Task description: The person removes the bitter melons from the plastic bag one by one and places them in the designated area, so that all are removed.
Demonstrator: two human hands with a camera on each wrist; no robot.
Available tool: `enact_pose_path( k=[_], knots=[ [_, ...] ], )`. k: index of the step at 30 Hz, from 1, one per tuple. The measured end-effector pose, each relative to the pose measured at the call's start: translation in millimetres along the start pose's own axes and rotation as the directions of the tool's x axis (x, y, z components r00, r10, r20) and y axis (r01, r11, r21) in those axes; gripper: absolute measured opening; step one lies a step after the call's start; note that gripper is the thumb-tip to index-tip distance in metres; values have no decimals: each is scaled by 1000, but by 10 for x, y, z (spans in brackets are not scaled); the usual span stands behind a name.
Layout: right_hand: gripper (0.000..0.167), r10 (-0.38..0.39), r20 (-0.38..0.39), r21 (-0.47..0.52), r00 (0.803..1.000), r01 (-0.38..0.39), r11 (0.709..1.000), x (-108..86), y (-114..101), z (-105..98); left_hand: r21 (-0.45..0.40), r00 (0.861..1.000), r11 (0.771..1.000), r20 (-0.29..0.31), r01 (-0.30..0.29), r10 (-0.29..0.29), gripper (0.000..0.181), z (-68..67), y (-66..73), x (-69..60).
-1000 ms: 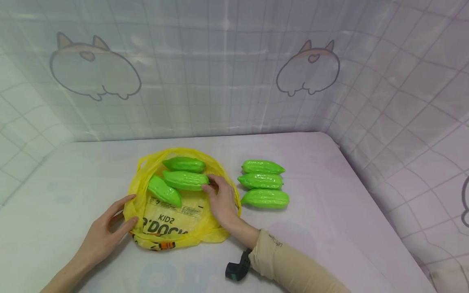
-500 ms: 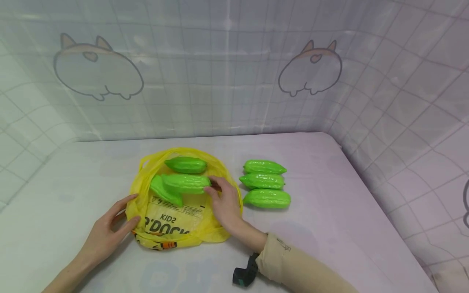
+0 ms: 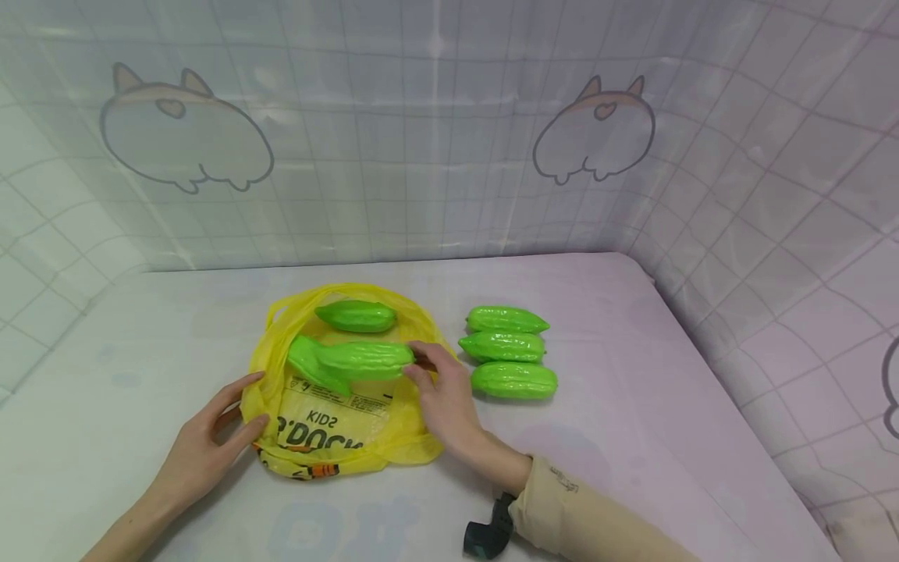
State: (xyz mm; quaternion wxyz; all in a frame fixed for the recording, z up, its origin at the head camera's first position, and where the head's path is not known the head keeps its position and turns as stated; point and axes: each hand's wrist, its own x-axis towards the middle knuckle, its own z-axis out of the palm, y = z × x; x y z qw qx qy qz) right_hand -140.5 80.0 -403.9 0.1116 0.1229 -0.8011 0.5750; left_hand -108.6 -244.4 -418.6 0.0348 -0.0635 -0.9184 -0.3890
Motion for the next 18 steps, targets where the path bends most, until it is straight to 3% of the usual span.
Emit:
enact_pose_path(
  k=[5, 11, 18],
  knots=[
    [35, -28, -3, -9, 1000, 28, 1000, -19, 17, -43, 3, 999, 1000, 20, 26, -26, 66, -8, 12, -1],
    [34, -5, -7, -8, 1000, 4, 1000, -57, 10, -108, 5, 999, 999, 28, 45, -45, 67, -8, 19, -2],
    [34, -50, -5, 7, 999, 50, 999, -91, 3, -216, 2, 999, 1000, 19, 30, -30, 66, -4, 16, -6]
  ],
)
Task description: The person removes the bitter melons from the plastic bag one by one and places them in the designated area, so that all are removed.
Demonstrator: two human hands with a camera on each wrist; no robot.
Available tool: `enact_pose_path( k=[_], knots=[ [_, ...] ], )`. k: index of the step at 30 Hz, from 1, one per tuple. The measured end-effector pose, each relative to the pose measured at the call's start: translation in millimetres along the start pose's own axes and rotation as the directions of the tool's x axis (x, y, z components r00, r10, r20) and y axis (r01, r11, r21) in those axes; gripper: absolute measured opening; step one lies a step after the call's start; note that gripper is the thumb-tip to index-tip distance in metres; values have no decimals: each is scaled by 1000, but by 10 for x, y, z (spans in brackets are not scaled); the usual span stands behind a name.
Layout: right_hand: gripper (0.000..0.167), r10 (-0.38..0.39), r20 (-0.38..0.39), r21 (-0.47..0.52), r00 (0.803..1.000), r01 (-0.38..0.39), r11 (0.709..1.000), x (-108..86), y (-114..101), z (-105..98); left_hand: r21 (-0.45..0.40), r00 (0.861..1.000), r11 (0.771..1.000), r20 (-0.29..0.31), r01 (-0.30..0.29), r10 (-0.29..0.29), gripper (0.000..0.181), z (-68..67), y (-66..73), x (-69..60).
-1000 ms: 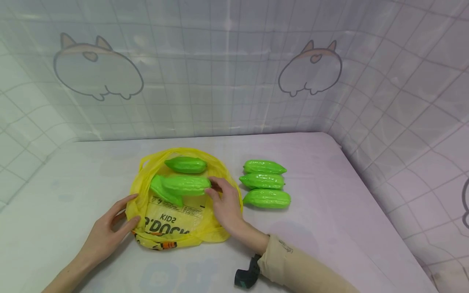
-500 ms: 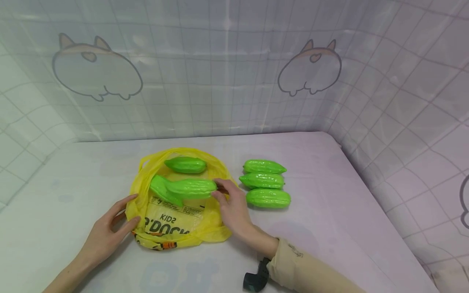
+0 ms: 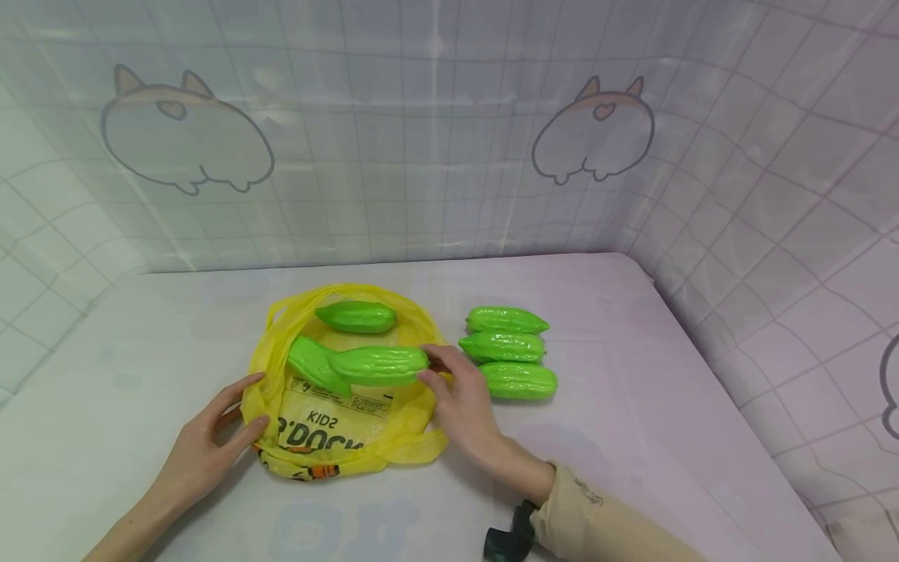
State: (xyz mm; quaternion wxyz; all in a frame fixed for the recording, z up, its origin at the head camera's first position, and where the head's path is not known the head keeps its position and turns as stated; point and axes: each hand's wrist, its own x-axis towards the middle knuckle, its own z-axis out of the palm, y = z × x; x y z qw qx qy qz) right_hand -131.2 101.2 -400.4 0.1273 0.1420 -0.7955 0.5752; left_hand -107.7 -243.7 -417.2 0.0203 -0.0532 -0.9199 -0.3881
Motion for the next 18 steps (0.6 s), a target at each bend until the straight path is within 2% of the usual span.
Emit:
enact_pose_path(
  k=[9, 18],
  knots=[
    [37, -72, -15, -33, 997, 72, 997, -75, 16, -160, -1, 1000, 1000, 0, -4, 4, 66, 1, -3, -4],
    [38, -132, -54, -114, 990, 125, 986, -155, 84, -385, -1, 1000, 1000, -7, -16, 16, 66, 4, -4, 1]
  ],
)
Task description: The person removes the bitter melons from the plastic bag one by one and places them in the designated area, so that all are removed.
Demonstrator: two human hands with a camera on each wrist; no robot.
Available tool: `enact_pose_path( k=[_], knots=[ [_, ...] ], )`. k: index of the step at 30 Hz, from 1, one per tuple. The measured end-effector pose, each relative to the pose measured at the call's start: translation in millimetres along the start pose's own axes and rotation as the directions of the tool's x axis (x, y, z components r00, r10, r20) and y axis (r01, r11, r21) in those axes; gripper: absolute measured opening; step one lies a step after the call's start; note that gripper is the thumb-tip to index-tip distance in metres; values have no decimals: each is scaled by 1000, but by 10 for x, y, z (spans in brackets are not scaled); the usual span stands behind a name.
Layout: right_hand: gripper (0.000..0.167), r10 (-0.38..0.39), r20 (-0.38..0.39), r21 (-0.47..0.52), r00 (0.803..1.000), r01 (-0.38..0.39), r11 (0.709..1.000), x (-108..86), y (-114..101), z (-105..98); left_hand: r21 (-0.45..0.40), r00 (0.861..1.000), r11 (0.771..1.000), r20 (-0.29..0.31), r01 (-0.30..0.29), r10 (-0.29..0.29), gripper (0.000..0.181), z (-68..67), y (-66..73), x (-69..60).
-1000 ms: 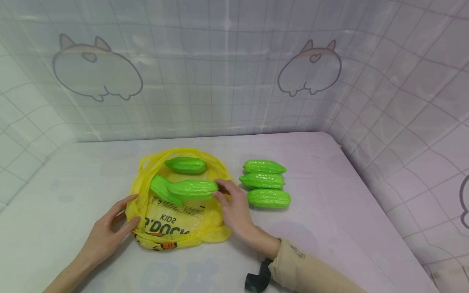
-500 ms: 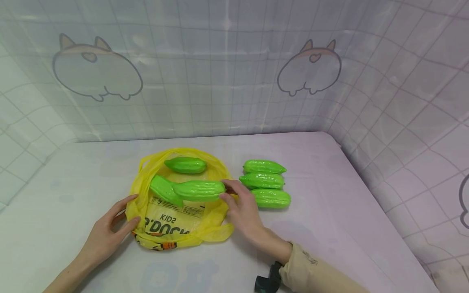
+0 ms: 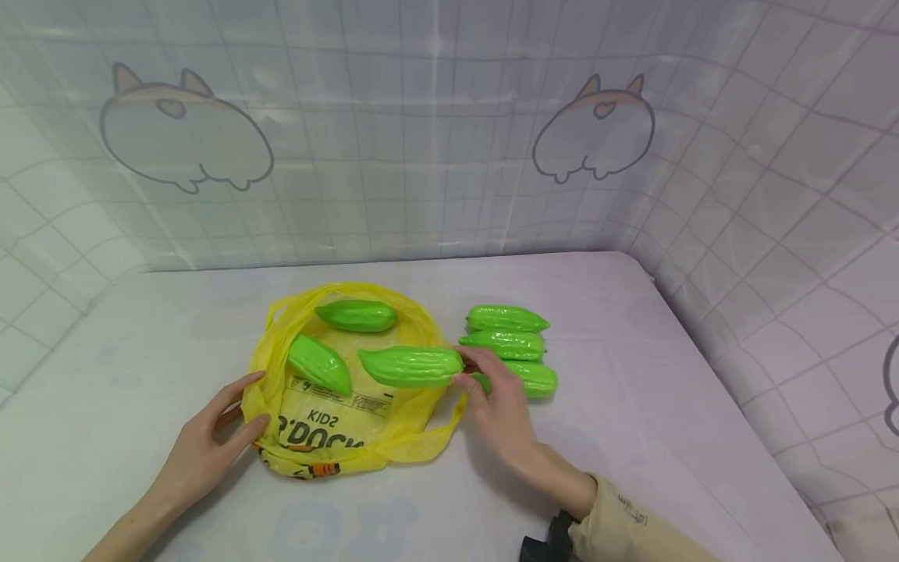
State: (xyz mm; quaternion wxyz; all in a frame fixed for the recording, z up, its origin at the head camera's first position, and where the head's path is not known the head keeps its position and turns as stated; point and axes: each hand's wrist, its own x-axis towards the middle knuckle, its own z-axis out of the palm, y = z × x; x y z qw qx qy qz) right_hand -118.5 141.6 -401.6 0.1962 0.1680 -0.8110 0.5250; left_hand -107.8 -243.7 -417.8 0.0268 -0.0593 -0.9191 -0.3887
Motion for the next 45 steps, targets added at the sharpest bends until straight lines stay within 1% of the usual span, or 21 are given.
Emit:
enact_pose_path(
  k=[6, 9, 15, 21, 25, 32, 35, 41, 43, 45],
  knots=[
    [40, -2, -42, 11, 999, 3, 1000, -1, 86, -165, 2, 1000, 1000, 6, 9, -9, 66, -5, 15, 4],
    [42, -26, -74, 21, 997, 28, 999, 6, 137, -256, 4, 1000, 1000, 12, 17, -17, 67, -5, 17, 6],
    [41, -63, -119, -5, 991, 62, 998, 25, 234, -445, 8, 1000, 1000, 12, 15, -15, 66, -6, 14, 12],
    [43, -85, -140, -23, 987, 82, 996, 48, 314, -614, 5, 1000, 1000, 8, 18, -18, 66, -6, 14, 12],
    [42, -67, -149, -44, 987, 61, 997, 46, 362, -711, -3, 1000, 1000, 10, 19, -19, 66, -1, 10, 10],
    [41, -76, -150, -105, 986, 61, 993, 56, 430, -870, -1, 1000, 1000, 10, 21, -21, 66, -2, 16, 8],
    [41, -52, -160, -143, 986, 29, 989, 46, 462, -945, 1, 1000, 1000, 9, 22, -22, 66, -5, 20, 6],
    [39, 45, -170, -199, 984, -79, 977, 17, 548, -1093, 0, 1000, 1000, 7, 15, -15, 66, -10, 17, 2],
    [39, 65, -171, -207, 983, -101, 973, 17, 587, -1146, -2, 1000, 1000, 6, 15, -15, 66, -10, 16, -3],
    [39, 66, -177, -219, 982, -104, 970, 22, 631, -1196, -2, 1000, 1000, 4, 17, -17, 66, -10, 19, -6]
  ],
)
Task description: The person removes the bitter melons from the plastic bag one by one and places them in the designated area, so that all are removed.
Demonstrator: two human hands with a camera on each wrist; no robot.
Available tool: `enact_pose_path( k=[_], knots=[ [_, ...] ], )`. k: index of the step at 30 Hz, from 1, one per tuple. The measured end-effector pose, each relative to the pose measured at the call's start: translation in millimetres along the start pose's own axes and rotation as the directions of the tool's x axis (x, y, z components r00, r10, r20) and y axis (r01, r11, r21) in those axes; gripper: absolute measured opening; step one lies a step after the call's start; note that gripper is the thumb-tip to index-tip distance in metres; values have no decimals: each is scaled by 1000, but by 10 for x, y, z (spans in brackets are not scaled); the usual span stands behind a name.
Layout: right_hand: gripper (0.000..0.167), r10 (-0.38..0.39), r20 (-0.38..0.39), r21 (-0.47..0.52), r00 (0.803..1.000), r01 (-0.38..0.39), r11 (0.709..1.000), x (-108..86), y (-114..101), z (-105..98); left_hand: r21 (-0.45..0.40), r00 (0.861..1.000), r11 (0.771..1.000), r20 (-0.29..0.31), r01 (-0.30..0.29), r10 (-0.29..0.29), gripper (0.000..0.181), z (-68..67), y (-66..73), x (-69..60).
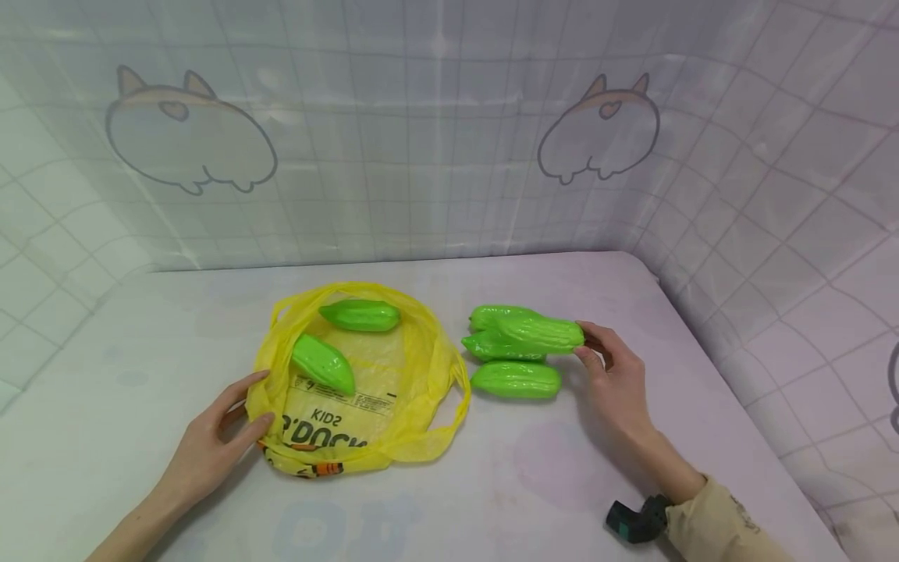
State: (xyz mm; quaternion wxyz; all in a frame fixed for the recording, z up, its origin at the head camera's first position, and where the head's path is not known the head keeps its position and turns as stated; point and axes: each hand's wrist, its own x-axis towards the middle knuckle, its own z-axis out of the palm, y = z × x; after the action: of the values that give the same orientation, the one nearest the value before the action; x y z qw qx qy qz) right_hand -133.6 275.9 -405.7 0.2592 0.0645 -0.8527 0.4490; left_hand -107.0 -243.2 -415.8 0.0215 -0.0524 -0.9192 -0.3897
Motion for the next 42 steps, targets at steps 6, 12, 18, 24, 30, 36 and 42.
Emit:
enact_pose_path(
  k=[6, 12, 18, 24, 30, 36, 42],
  knots=[
    [41, -19, -46, -15, 999, 18, 1000, 37, 132, -84, -6, 1000, 1000, 5, 6, -6, 66, -8, 0, 2],
    [41, 19, -68, -34, 998, -21, 999, 79, 231, -189, -9, 1000, 1000, 6, 4, -4, 66, -5, -3, 9],
    [37, 82, -81, -72, 993, -88, 994, 122, 325, -294, -9, 1000, 1000, 6, 4, -4, 66, 3, 6, 9],
    [37, 95, -88, -73, 992, -101, 992, 148, 465, -381, -5, 1000, 1000, 2, -1, 1, 66, 5, 5, 6],
    [38, 46, -92, -76, 995, -53, 996, 175, 602, -459, -1, 1000, 1000, -5, -4, 4, 66, 14, 3, 5],
    [37, 89, -93, -146, 992, -102, 984, 168, 679, -515, -9, 1000, 1000, 0, -4, 4, 66, 33, -1, 7],
    [38, 169, -69, -196, 983, -180, 964, 160, 721, -520, 1, 1000, 1000, -18, -25, 25, 66, 28, -7, 13]
  ],
)
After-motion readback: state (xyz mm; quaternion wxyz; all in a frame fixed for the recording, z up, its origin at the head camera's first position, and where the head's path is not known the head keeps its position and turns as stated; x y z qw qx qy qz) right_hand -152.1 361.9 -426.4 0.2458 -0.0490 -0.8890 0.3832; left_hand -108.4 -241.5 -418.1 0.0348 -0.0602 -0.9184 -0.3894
